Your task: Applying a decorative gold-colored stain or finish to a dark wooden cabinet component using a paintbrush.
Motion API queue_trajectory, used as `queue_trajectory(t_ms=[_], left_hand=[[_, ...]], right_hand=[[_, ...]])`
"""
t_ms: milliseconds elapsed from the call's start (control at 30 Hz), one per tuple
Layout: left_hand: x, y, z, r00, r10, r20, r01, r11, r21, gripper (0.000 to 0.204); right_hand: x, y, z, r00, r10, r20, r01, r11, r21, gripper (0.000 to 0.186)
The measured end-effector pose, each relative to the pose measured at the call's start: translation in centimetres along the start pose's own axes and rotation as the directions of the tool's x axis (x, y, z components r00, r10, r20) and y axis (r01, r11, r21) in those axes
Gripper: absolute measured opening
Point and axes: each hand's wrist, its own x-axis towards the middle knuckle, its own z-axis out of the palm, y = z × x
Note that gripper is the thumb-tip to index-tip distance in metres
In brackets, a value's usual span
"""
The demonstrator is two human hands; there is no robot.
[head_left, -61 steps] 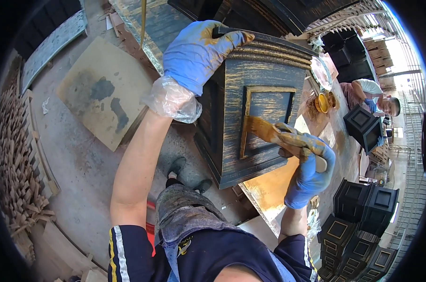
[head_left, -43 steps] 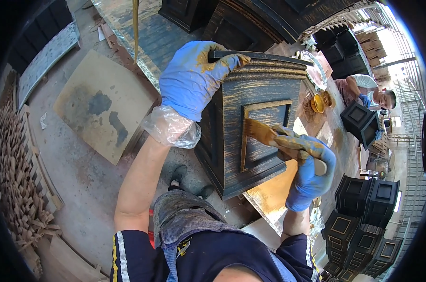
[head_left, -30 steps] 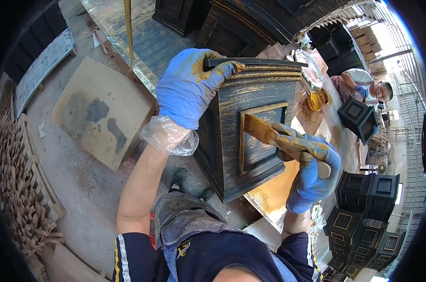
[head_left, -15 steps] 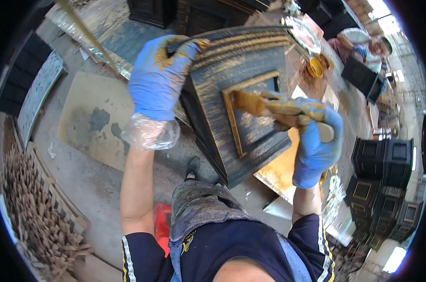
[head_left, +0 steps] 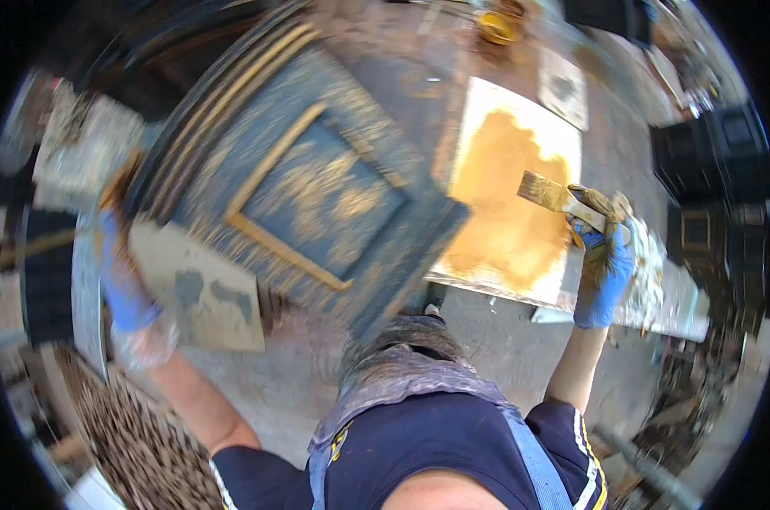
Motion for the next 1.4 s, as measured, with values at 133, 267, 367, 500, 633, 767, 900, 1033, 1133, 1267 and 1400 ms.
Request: queue_trajectory(t_ms=[133, 267, 367, 500, 633, 767, 900, 1033, 1133, 1267, 1400], left_hand=[[0.4, 0.1, -2.2, 0.997, -0.025, 0.076, 0.008, 0.977, 0.214, 0.038], [1.5, 1.7, -2.1, 0.973, -0.230, 0.003, 0.230, 0.973, -0.021, 0.033], [4.5, -2.3, -4.9, 0.991, -0.085, 0.107, 0.068, 0.985, 0.156, 0.032], [6.9, -3.9, -5.7, 0.968, 0.098, 0.232, -0.205, 0.843, 0.497, 0.031], [4.8, -0.5, -7.7, 0.987, -0.156, 0.031, 0.153, 0.984, 0.086, 0.030], [2.7, -1.3, -5.0, 0.991, 0.067, 0.119, -0.126, 0.787, 0.605, 0.025], [1.3, 2.0, 1.0, 0.999, -0.031, -0.033, 0.039, 0.959, 0.282, 0.022], [0.4, 3.6, 0.0, 0.987, -0.116, -0.111, 0.140, 0.962, 0.235, 0.022], [1.0, 3.0, -0.6, 0.996, -0.078, -0.036, 0.084, 0.967, 0.239, 0.023], [1.4, 2.9, -0.1, 0.995, -0.098, 0.002, 0.095, 0.971, 0.218, 0.022], [1.6, 2.7, -0.4, 0.998, -0.052, 0.046, 0.038, 0.963, 0.266, 0.027]], right_hand=[[-0.5, 3.5, -11.6, 0.718, -0.359, -0.596, 0.172, 0.922, -0.347, 0.021], [-1.0, 4.4, -20.1, 0.810, -0.343, -0.476, -0.315, 0.430, -0.846, 0.018], [-0.4, 6.9, -21.6, 0.816, -0.279, -0.506, -0.351, 0.456, -0.818, 0.023], [1.1, 11.1, -23.5, 0.834, -0.230, -0.501, -0.313, 0.551, -0.773, 0.023], [1.3, 12.6, -23.4, 0.908, -0.182, -0.376, -0.249, 0.487, -0.837, 0.024], [0.4, 11.4, -25.7, 0.937, -0.078, -0.339, -0.267, 0.464, -0.844, 0.029], [0.7, 12.7, -29.1, 0.969, -0.099, -0.226, -0.190, 0.286, -0.939, 0.023], [0.8, 12.9, -29.4, 0.917, 0.196, -0.348, -0.373, 0.731, -0.571, 0.020], [1.8, 11.8, -27.5, 0.941, 0.035, -0.335, -0.285, 0.615, -0.735, 0.020], [2.0, 13.0, -27.8, 0.964, -0.003, -0.265, -0.230, 0.488, -0.842, 0.020], [1.1, 12.1, -28.7, 0.952, 0.059, -0.300, -0.220, 0.813, -0.538, 0.024]])
